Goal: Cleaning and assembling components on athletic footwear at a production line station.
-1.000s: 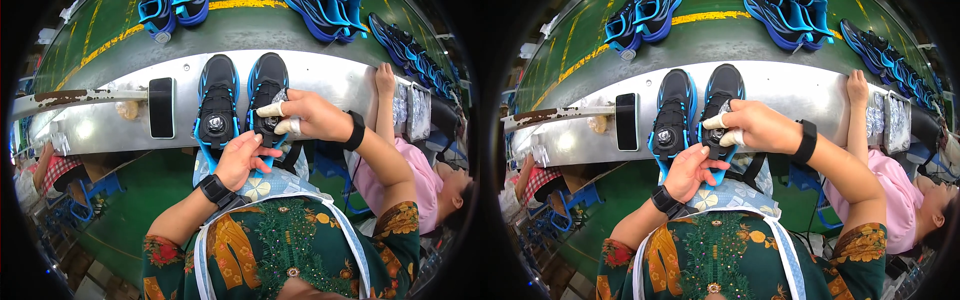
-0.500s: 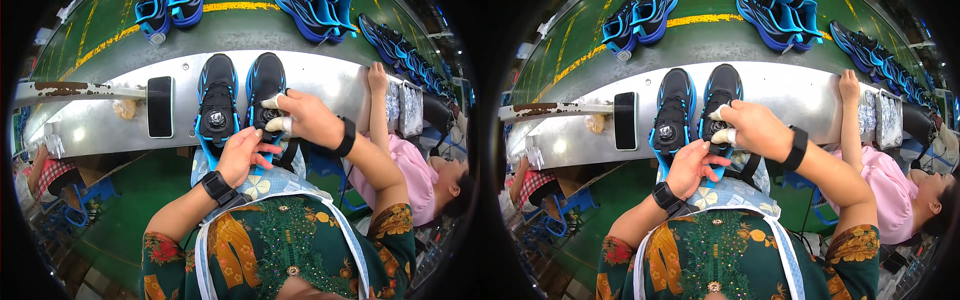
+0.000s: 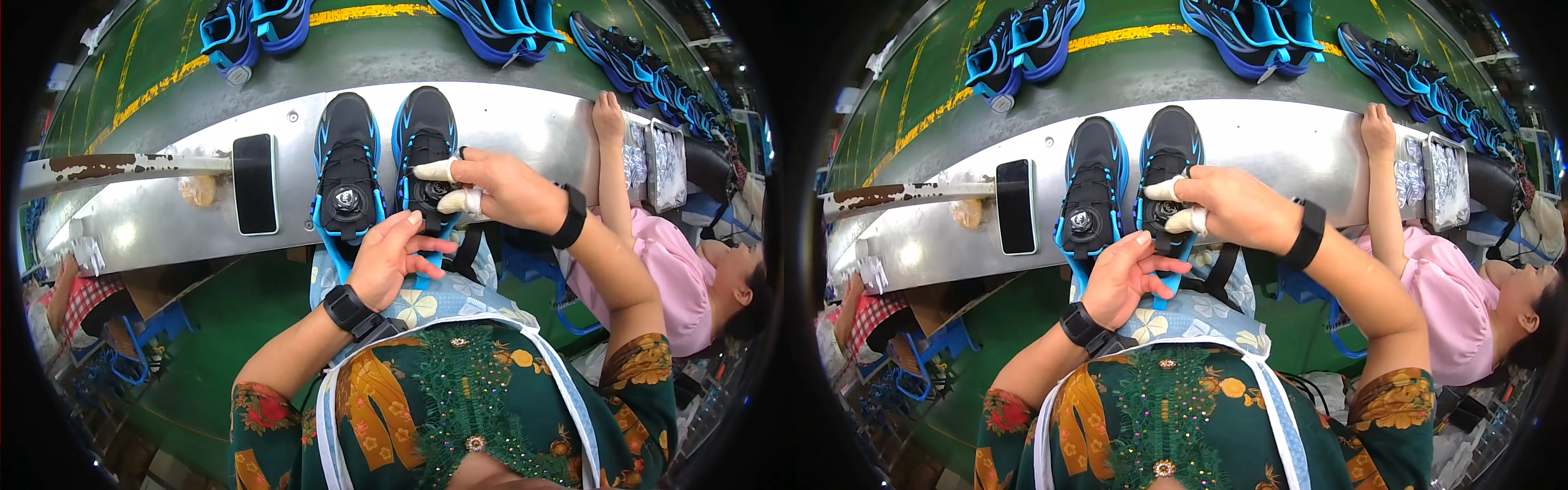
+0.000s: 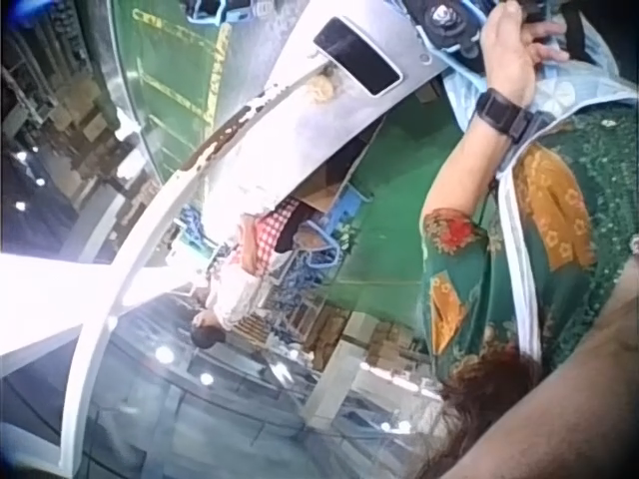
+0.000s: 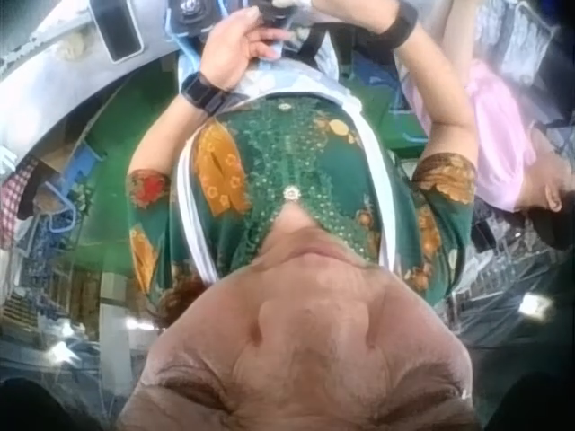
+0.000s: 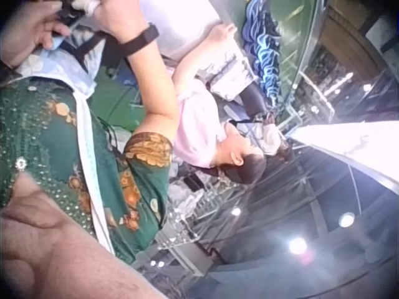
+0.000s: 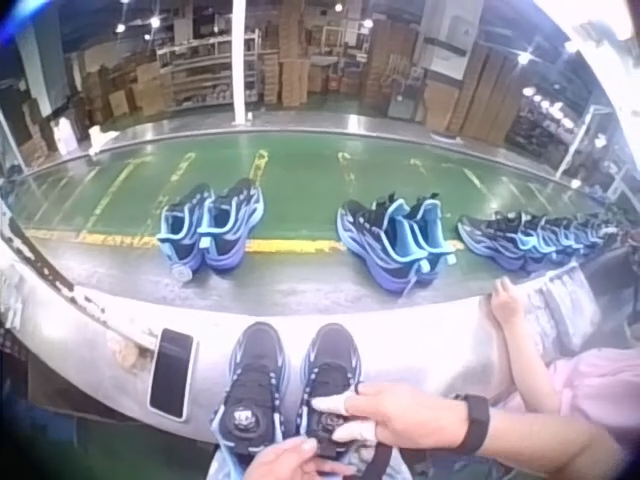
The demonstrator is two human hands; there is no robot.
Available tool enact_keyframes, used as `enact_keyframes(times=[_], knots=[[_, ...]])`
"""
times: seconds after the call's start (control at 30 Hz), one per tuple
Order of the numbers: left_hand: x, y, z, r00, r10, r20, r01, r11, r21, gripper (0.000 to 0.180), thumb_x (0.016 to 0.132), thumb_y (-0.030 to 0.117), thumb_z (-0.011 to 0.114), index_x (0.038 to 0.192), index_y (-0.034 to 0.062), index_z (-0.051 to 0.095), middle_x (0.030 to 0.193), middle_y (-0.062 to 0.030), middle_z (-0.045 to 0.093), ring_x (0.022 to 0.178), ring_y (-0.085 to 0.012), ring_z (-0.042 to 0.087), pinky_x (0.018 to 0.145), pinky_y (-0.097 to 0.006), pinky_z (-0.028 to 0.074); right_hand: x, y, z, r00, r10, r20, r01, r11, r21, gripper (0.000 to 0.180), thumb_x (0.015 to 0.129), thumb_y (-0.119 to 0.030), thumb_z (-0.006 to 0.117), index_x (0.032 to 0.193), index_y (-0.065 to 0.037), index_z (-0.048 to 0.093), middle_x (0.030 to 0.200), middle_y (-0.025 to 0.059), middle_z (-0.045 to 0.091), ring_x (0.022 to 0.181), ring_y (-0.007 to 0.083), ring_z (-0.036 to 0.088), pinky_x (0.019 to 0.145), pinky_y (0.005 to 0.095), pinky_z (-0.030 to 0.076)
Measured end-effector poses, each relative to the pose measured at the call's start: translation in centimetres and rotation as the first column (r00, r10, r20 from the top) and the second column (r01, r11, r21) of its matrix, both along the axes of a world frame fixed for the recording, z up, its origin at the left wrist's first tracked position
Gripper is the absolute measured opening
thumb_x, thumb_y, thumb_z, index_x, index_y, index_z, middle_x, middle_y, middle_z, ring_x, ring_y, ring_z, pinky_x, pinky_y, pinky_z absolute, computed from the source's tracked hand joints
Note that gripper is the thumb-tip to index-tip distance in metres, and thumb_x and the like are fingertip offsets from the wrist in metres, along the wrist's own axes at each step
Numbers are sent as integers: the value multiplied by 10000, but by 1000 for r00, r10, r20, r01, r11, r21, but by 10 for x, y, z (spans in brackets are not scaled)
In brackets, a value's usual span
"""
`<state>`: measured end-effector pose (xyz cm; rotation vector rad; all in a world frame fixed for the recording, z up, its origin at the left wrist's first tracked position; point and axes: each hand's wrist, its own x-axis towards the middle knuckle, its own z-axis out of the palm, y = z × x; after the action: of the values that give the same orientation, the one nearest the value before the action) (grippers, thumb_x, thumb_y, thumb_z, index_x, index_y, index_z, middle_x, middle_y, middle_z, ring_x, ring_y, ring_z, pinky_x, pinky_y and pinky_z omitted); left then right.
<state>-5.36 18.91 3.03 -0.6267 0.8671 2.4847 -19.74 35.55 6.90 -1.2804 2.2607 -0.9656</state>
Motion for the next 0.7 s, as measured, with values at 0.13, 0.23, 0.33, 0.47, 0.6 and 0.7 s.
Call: enact_keyframes(times=[0.13,0.23,0.33,0.47,0.6,0.7], knots=[[-3,8,8,999,-36,13,37,992,-119,317,1010,227,497,1188,-31,537,1093,-112,617,958,-222,678,571,-262,584,-16,3,-2,969,211,127,-220,973,62,464,799,-141,735,1247,-101,622,923,131,640,845,320,643,755,375,509],[-3,8,2,999,-36,6,36,994,-105,297,1012,202,488,1184,-35,541,1077,-101,619,937,-213,681,566,-254,585,-14,4,-13,970,234,63,-227,968,-103,441,778,-151,756,1198,-83,638,870,139,636,798,328,638,711,385,509],[0,10,1,1000,7,6,-6,994,-110,280,1014,181,475,1172,-41,543,1072,-101,620,930,-213,684,562,-250,587,4,0,-14,992,99,-73,-102,994,-39,413,747,-179,784,1116,-52,651,817,147,630,750,334,631,664,391,505],[5,13,-4,999,17,-32,-20,993,-116,282,996,191,524,1185,-16,555,1097,-109,634,945,-237,688,551,-259,594,15,-2,-13,978,13,-207,-16,1000,-11,339,749,-223,776,997,-47,627,739,150,603,683,341,621,609,414,499],[2,13,-4,1000,2,3,-2,993,-121,265,994,179,524,1163,-23,552,1051,-100,633,930,-251,691,541,-259,591,-11,8,-11,971,204,122,-198,979,-58,467,775,-195,755,1219,-117,633,819,143,623,776,318,617,695,387,500],[0,15,-3,1000,25,-4,-25,993,-114,271,997,190,521,1165,-21,546,1031,-99,632,914,-252,694,528,-259,586,-11,9,-17,976,200,90,-202,979,13,461,781,-172,745,1227,-134,636,829,137,633,779,305,614,699,387,501]])
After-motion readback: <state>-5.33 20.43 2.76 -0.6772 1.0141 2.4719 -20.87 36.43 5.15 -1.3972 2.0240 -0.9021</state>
